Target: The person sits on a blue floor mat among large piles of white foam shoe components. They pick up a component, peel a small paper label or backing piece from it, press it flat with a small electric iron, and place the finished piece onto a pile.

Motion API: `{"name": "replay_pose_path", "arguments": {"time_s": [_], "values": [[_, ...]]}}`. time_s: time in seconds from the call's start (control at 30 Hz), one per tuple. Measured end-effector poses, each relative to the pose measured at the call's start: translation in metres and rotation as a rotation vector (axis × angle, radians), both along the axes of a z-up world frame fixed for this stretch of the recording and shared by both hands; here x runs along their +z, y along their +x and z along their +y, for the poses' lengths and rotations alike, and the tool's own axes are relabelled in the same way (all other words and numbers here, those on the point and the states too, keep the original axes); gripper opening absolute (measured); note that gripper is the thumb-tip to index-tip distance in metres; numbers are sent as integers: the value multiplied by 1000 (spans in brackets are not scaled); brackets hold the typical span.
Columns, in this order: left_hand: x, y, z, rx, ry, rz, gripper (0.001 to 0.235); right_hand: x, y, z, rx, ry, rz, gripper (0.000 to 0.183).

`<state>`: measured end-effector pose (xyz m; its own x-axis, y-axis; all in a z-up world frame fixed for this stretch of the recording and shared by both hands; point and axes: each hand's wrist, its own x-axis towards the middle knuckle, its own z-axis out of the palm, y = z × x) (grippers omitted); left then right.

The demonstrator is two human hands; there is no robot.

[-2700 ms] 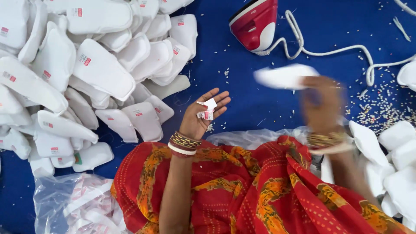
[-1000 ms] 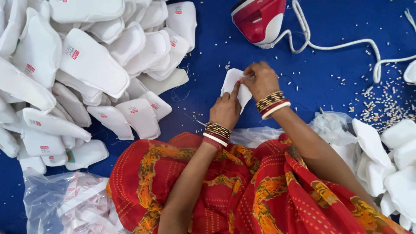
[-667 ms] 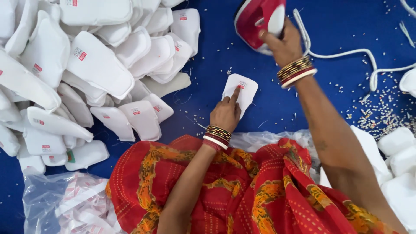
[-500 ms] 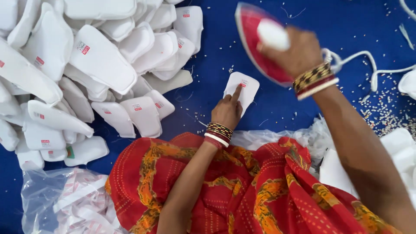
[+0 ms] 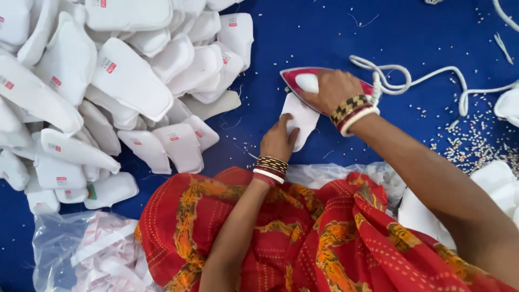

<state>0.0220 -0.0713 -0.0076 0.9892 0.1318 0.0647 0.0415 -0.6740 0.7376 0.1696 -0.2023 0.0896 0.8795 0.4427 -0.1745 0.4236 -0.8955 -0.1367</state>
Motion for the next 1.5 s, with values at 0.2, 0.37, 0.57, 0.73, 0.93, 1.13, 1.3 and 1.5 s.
{"name": "replay_pose_path", "arguments": {"time_s": [0.2,0.37,0.57,0.73,0.93,1.13,1.3,1.5], "values": [[-5,-3,4,163,-40,191,45,7,-18,-10,50,-89,142,66],[7,-1,11,205,-44,272,64,12,-28,-4,-5,-60,220,60],[7,-6,12,184,76,353,66,13,-6,15,5,-51,161,62],[22,-6,14,214,38,394,65,8,-31,-17,53,-82,270,62],[19,-2,18,191,5,420,64,7,-10,-5,7,-44,196,63],[-3,-5,75,242,26,213,54,-2,53,-6,-141,400,-86,69],[66,-44,191,440,-878,-334,32,-30,62,-28,-209,968,52,64],[41,-38,176,425,-1844,-257,13,-53,36,-44,-266,1138,76,57]]}}
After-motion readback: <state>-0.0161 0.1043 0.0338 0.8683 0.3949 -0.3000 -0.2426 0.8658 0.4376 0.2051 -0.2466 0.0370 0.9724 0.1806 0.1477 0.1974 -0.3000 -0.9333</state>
